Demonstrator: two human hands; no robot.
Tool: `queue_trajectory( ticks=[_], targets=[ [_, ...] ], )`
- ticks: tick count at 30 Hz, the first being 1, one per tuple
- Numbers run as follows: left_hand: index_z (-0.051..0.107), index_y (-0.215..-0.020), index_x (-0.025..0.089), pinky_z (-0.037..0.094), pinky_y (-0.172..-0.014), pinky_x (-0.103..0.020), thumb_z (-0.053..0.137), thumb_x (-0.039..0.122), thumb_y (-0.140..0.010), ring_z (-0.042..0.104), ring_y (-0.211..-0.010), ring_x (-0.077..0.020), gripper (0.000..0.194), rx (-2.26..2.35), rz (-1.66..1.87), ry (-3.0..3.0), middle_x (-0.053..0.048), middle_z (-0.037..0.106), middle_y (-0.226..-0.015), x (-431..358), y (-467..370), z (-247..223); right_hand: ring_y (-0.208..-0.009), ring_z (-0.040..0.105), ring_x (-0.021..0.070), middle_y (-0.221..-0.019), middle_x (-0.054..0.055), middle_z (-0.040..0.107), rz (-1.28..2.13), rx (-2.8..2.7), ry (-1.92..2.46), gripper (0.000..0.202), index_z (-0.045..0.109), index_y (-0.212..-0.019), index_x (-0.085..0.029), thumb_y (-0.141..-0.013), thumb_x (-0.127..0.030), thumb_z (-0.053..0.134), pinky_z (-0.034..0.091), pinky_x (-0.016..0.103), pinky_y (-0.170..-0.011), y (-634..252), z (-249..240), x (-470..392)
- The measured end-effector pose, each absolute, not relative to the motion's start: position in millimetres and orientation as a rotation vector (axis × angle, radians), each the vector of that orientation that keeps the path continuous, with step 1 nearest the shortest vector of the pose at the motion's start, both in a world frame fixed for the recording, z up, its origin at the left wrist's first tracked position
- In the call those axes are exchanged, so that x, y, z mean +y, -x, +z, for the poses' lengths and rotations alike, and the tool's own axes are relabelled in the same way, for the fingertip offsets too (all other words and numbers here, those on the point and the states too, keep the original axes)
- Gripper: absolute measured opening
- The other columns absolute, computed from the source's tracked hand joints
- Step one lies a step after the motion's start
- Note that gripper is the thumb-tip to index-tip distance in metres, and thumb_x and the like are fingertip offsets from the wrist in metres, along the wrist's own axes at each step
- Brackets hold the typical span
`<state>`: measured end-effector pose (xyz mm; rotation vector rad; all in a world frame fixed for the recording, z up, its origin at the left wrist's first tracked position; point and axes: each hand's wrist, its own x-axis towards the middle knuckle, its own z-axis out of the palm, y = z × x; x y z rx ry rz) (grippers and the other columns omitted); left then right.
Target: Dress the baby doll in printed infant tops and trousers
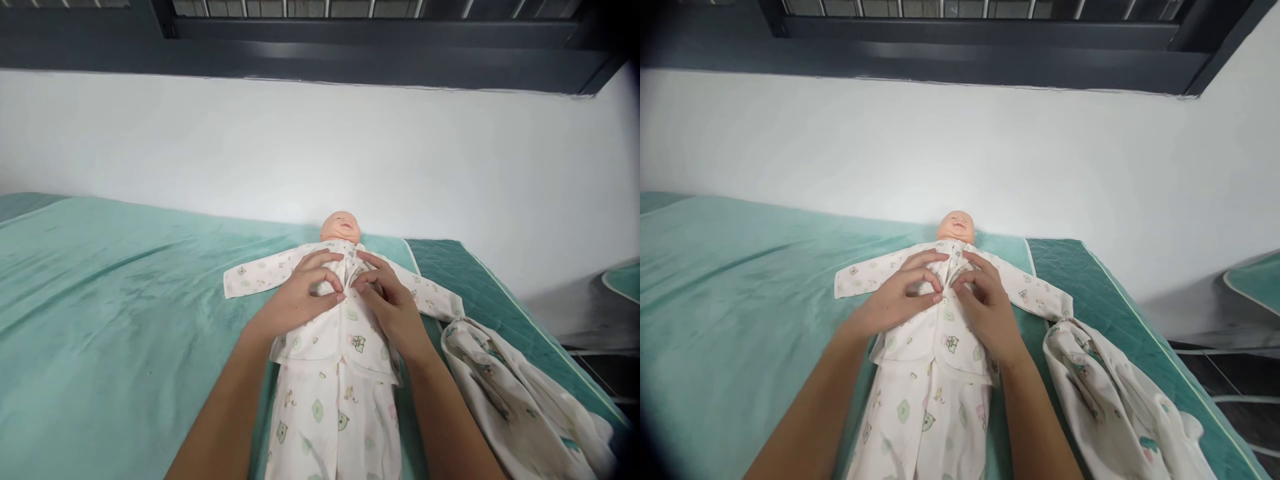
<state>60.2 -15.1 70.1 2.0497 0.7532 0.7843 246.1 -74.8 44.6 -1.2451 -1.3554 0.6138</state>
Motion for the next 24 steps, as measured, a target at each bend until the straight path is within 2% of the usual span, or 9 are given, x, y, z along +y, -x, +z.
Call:
queue_trajectory(
  ticks=[4,12,16,22,24],
  targets=[
    [0.07,-0.086,0.027,0.052,-0.091,-0.032,0.061,0.036,-0.087,0.028,-0.145,-0.0267,0.012,0.726,0.715,-2.071,0.001,0.041,-0.151,-14,-57,71,-0.141,0.036,0.026,-0.151,-0.001,0.043,0.694,-1.516,1.249,0.008,0.069,-0.09,-0.029,-0.084,-0.033,0.066,0.026,0.046,-0.115,-253,45,-76],
    [0.071,-0.084,0.027,0.052,-0.092,-0.032,0.062,0.037,-0.086,0.034,-0.142,-0.0262,0.014,0.743,0.753,-2.05,0.002,0.044,-0.148,-13,-60,69,-0.149,0.02,0.0253,-0.158,-0.003,0.029,0.721,-1.691,1.255,0.016,0.064,-0.094,-0.029,-0.08,-0.028,0.071,0.02,0.049,-0.119,-258,46,-80],
    [0.071,-0.082,0.026,0.052,-0.09,-0.033,0.062,0.035,-0.085,0.036,-0.14,-0.0268,0.013,0.756,0.748,-2.05,0.001,0.045,-0.147,-14,-61,70,-0.148,0.02,0.0232,-0.157,-0.003,0.031,0.692,-1.704,1.266,0.017,0.062,-0.092,-0.029,-0.079,-0.026,0.072,0.02,0.046,-0.12,-254,48,-80],
    [0.07,-0.08,0.024,0.044,-0.104,-0.038,0.061,0.029,-0.085,0.037,-0.139,-0.0257,0.012,0.727,0.773,-2.078,0.001,0.047,-0.146,-13,-61,70,-0.147,0.025,0.0239,-0.154,-0.003,0.037,0.716,-1.623,1.234,0.006,0.065,-0.086,-0.028,-0.082,-0.026,0.07,0.021,0.045,-0.119,-253,46,-79],
    [0.069,-0.079,0.024,0.044,-0.104,-0.038,0.062,0.028,-0.085,0.037,-0.14,-0.0258,0.01,0.712,0.772,-2.074,0.001,0.047,-0.146,-12,-61,69,-0.146,0.026,0.0245,-0.154,-0.003,0.038,0.733,-1.604,1.228,0.004,0.067,-0.084,-0.028,-0.082,-0.027,0.07,0.022,0.046,-0.119,-254,46,-78]
  ],
)
